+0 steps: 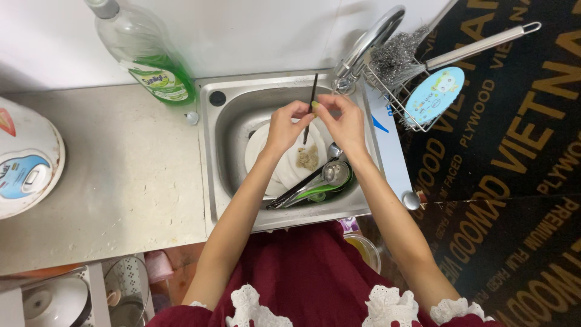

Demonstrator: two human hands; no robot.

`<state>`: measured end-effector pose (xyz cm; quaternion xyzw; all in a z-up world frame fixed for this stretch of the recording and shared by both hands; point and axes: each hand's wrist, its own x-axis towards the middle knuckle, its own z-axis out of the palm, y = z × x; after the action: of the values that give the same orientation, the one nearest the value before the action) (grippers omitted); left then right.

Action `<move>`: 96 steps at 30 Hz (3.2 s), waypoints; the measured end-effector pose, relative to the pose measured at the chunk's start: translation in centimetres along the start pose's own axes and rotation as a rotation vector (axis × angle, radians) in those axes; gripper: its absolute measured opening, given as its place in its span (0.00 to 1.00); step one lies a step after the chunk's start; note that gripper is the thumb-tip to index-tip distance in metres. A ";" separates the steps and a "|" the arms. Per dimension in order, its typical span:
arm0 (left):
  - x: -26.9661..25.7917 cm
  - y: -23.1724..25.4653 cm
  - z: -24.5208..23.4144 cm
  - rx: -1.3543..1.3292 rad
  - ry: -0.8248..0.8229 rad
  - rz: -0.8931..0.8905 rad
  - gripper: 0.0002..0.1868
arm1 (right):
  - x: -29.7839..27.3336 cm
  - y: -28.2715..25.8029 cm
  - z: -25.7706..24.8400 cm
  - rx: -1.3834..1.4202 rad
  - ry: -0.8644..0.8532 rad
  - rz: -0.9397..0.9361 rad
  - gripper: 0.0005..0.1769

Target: The person washes chopsticks and a metal ladle at a kitchen sink, scrubbing them with a sponge under running water, rinsing them, and placing the cleaned items on a dish rack beside the sink.

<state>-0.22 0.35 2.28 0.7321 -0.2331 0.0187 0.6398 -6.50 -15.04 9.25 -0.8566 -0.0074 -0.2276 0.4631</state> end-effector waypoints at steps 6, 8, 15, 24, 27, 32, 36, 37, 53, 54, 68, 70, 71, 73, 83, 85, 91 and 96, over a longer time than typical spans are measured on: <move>-1.2 0.3 -4.9 0.010 0.164 -0.079 0.08 | -0.8 0.5 3.7 -0.030 -0.289 -0.020 0.18; -2.0 0.8 -6.2 -0.006 0.193 -0.095 0.08 | -1.0 0.1 5.5 -0.009 -0.346 -0.064 0.19; -4.8 3.0 -8.6 0.055 0.388 -0.151 0.09 | -1.4 -3.4 9.2 -0.028 -0.504 0.043 0.11; -6.8 3.9 -10.4 0.168 0.451 -0.217 0.29 | -2.1 -4.7 10.3 0.142 -0.539 0.028 0.12; -7.5 4.1 -10.7 0.338 0.496 -0.138 0.27 | -2.0 -4.0 10.6 -0.078 -0.433 -0.125 0.12; -8.0 4.1 -10.9 0.267 0.532 -0.222 0.29 | -1.4 -2.9 11.6 0.122 -0.484 -0.091 0.10; -8.0 4.2 -10.5 0.234 0.573 -0.237 0.28 | -1.7 -2.4 11.7 0.176 -0.577 -0.066 0.09; -8.1 4.3 -10.6 0.235 0.585 -0.248 0.28 | -1.8 -2.4 11.7 0.103 -0.536 -0.131 0.09; -11.0 6.5 -11.7 0.222 0.570 -0.177 0.30 | -2.8 -4.6 11.1 -0.238 -0.438 -0.368 0.08; -11.5 6.9 -12.0 0.221 0.584 -0.161 0.30 | -3.0 -5.5 10.9 -0.257 -0.415 -0.384 0.08; -32.6 19.4 -28.9 0.215 1.029 -0.090 0.11 | -17.8 -28.7 23.3 0.156 -0.607 -0.746 0.09; -38.0 21.1 -32.3 0.268 1.097 -0.097 0.12 | -21.7 -32.6 26.5 0.305 -0.741 -0.757 0.09; -40.9 21.8 -33.9 0.283 1.125 -0.087 0.12 | -23.7 -34.5 28.1 0.383 -0.823 -0.758 0.10; -46.6 23.1 -36.5 0.301 1.191 -0.101 0.12 | -27.8 -38.0 31.0 0.494 -0.960 -0.777 0.10; -70.7 27.6 -42.5 0.480 1.518 -0.089 0.12 | -49.2 -50.8 42.2 0.713 -1.506 -0.830 0.09; -73.9 28.2 -42.8 0.540 1.612 -0.140 0.10 | -52.8 -52.5 44.0 0.746 -1.546 -0.909 0.08; -81.7 30.0 -44.2 0.553 1.830 -0.130 0.06 | -62.2 -56.4 49.4 0.752 -1.490 -1.200 0.08; -86.7 28.6 -43.9 0.663 1.983 -0.170 0.05 | -68.9 -56.6 54.0 0.718 -1.527 -1.250 0.07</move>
<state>-75.98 67.25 8.55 0.5414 0.4646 0.6280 0.3109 -60.24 73.96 1.39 -0.4286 -0.8055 0.1900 0.3624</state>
